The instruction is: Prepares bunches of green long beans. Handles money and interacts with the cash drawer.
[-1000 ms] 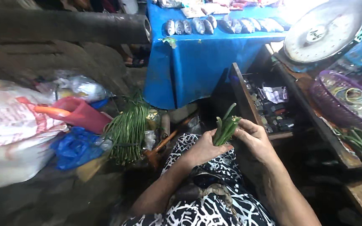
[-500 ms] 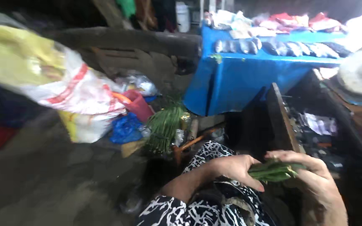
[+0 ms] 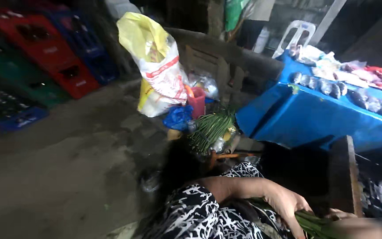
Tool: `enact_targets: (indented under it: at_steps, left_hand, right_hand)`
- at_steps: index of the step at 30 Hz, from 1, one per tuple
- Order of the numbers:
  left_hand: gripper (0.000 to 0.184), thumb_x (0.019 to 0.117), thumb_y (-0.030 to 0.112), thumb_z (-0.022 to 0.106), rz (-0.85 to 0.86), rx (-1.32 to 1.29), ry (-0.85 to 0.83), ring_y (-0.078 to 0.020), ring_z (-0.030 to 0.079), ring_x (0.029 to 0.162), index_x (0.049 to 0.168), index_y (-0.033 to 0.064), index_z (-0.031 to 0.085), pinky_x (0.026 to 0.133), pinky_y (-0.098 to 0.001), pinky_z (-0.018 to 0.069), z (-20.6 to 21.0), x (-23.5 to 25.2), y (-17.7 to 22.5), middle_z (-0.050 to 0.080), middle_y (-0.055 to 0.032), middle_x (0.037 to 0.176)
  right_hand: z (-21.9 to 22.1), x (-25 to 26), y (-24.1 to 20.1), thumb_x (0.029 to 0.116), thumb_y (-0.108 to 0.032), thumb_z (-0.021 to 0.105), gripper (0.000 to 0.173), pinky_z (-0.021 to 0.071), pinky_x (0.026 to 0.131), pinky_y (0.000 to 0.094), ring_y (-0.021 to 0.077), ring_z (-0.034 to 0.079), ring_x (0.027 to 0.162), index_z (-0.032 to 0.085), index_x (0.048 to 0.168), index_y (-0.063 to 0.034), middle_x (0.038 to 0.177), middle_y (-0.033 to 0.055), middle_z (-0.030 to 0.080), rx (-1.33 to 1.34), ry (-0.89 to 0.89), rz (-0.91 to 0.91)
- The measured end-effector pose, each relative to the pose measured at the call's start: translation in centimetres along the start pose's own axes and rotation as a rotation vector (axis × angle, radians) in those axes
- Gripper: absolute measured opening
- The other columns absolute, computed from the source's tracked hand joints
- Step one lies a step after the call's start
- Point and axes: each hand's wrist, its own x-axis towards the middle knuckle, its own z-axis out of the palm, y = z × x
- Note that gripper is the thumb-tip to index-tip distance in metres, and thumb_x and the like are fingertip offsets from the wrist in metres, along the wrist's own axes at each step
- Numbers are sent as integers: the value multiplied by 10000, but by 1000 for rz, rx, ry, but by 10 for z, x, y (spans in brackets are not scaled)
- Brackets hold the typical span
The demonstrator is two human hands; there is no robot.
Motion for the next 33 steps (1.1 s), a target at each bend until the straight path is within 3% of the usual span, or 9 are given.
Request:
enact_targets:
  at_steps: [5,9,14,18,23,27,29,31,33]
  left_hand:
    - [435,903,69,749,4,-16,12,-159,605,677,1284,-85,606,597,-327,506,-2,-22,9,695,-191,967]
    - [287,895,51,745,38,-78,32,-77,527,559,1131,-71,636,508,-242,434,-3,-38,9,658,-107,812]
    - [316,934,54,715,22,-57,50,-87,520,548,1206,-75,617,500,-240,435,-9,-54,10,648,-123,807]
    - [266,951,73,707,6,-16,89,-116,539,570,1160,-71,625,506,-265,442,-14,-55,5,649,-140,820]
    - [275,944,99,729,10,5,85,-139,574,628,1141,-68,633,538,-289,464,-15,-56,-1,669,-155,883]
    - [308,922,101,751,57,26,169,-151,619,695,1155,-71,647,608,-319,516,-18,-58,-2,690,-159,916]
    - [315,912,72,742,64,3,294,-140,639,777,1175,-72,644,708,-325,542,-21,-62,6,695,-146,944]
    - [220,908,51,710,77,-72,433,-54,577,686,1099,-37,644,628,-228,498,-26,-66,13,643,-55,843]
    - [96,900,35,667,119,-195,508,13,508,567,987,29,626,518,-153,435,-28,-66,12,581,42,731]
  right_hand:
    - [20,17,-26,1034,-182,547,253,462,1123,350,131,622,1246,731,1198,-127,1230,-9,724,-80,-87,18]
    - [36,25,-35,1048,-177,549,279,516,1074,349,139,662,1195,728,1257,-133,1260,1,724,-100,48,112]
    - [50,43,-39,1028,-127,595,234,543,1018,267,51,671,1130,755,1190,-179,1191,-102,734,-289,181,88]
    - [55,48,-34,1028,-116,596,230,548,991,227,3,672,1091,760,1170,-193,1165,-143,736,-330,170,144]
    - [52,47,-32,1038,-252,593,212,460,1135,329,0,654,1146,767,1160,-264,1170,-163,740,-365,55,305]
    - [57,48,-25,1020,-303,615,238,553,1021,272,39,688,1100,746,1219,-298,1187,-130,742,-276,154,280]
    - [60,45,-13,1029,-472,553,387,566,1000,302,108,691,1138,691,1324,-262,1244,-62,733,-197,306,182]
    - [73,45,0,967,-644,522,603,563,990,316,114,687,1136,600,1412,-245,1265,-63,717,-178,456,170]
    - [88,42,9,934,-583,632,678,554,1017,313,104,662,1170,495,1501,-237,1313,-74,681,-179,424,228]
